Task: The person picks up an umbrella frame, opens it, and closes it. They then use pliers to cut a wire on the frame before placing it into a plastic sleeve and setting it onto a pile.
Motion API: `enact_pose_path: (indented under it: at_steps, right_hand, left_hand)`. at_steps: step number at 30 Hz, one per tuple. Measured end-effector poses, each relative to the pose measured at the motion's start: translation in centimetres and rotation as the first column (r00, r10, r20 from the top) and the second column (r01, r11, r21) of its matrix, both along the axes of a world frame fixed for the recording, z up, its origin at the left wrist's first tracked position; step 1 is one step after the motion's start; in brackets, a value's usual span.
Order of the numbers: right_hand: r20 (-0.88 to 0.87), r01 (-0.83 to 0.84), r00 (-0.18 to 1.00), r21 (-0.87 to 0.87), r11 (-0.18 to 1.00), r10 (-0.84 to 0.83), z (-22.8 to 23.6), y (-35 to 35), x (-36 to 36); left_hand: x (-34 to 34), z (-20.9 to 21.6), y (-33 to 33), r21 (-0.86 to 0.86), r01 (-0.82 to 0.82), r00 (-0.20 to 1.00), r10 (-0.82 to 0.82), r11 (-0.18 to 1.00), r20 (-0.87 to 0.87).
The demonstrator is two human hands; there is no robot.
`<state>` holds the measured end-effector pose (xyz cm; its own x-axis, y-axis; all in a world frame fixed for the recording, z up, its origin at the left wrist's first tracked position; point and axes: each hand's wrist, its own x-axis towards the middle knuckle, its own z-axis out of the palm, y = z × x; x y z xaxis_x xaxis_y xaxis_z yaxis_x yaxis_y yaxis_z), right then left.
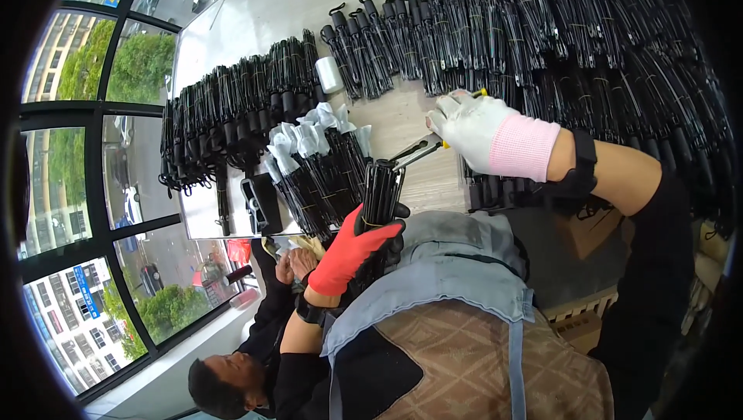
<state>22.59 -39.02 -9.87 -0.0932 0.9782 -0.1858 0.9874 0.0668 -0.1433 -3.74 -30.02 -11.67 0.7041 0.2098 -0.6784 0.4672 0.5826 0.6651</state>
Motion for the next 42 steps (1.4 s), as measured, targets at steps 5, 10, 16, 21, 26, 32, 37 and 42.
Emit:
enact_pose_path:
  at_steps: [5, 10, 16, 21, 26, 32, 37, 42]
  right_hand:
    - [0.144, -0.129, 0.982, 0.014, 0.992, 0.126, 2.6, 0.1, 0.4]
    - [0.217, -0.241, 0.947, -0.005, 0.971, 0.236, 3.4, 0.7, 0.1]
    - [0.322, -0.264, 0.919, 0.077, 0.961, 0.227, 1.3, 2.1, -0.8]
    - [0.341, -0.328, 0.890, 0.018, 0.944, 0.303, -1.0, 6.3, -1.3]
    - [0.308, -0.226, 0.939, 0.210, 0.951, 0.155, -3.0, 10.5, 1.1]
    - [-0.370, 0.275, 0.856, -0.266, 0.924, -0.362, -4.8, 6.2, -0.6]
    - [-0.722, 0.121, 0.554, -0.424, 0.898, -0.415, -4.9, 0.6, -6.8]
    - [-0.636, 0.020, 0.699, -0.439, 0.898, -0.327, -3.9, 0.3, -11.3]
  left_hand:
    - [0.7, -0.7, -1.2, 0.155, 0.064, 0.997, -0.070, 0.986, 0.033]
    - [0.2, -0.4, -1.9, 0.079, -0.015, 0.999, 0.011, 0.997, 0.050]
    - [-0.4, -2.1, -1.4, 0.217, 0.010, 1.000, -0.006, 0.976, -0.016]
    - [-0.8, -5.0, 0.0, 0.237, -0.072, 0.997, 0.080, 0.969, -0.023]
    - [2.3, -2.5, 5.3, 0.079, -0.272, 0.961, 0.267, 0.959, 0.069]
    - [2.1, -5.3, 5.8, -0.125, -0.509, 0.823, 0.524, 0.852, 0.220]
    - [-2.6, -8.3, 4.5, -0.233, -0.581, 0.749, 0.624, 0.780, 0.222]
    - [-1.1, -9.0, 4.1, -0.410, -0.673, 0.577, 0.784, 0.615, 0.229]
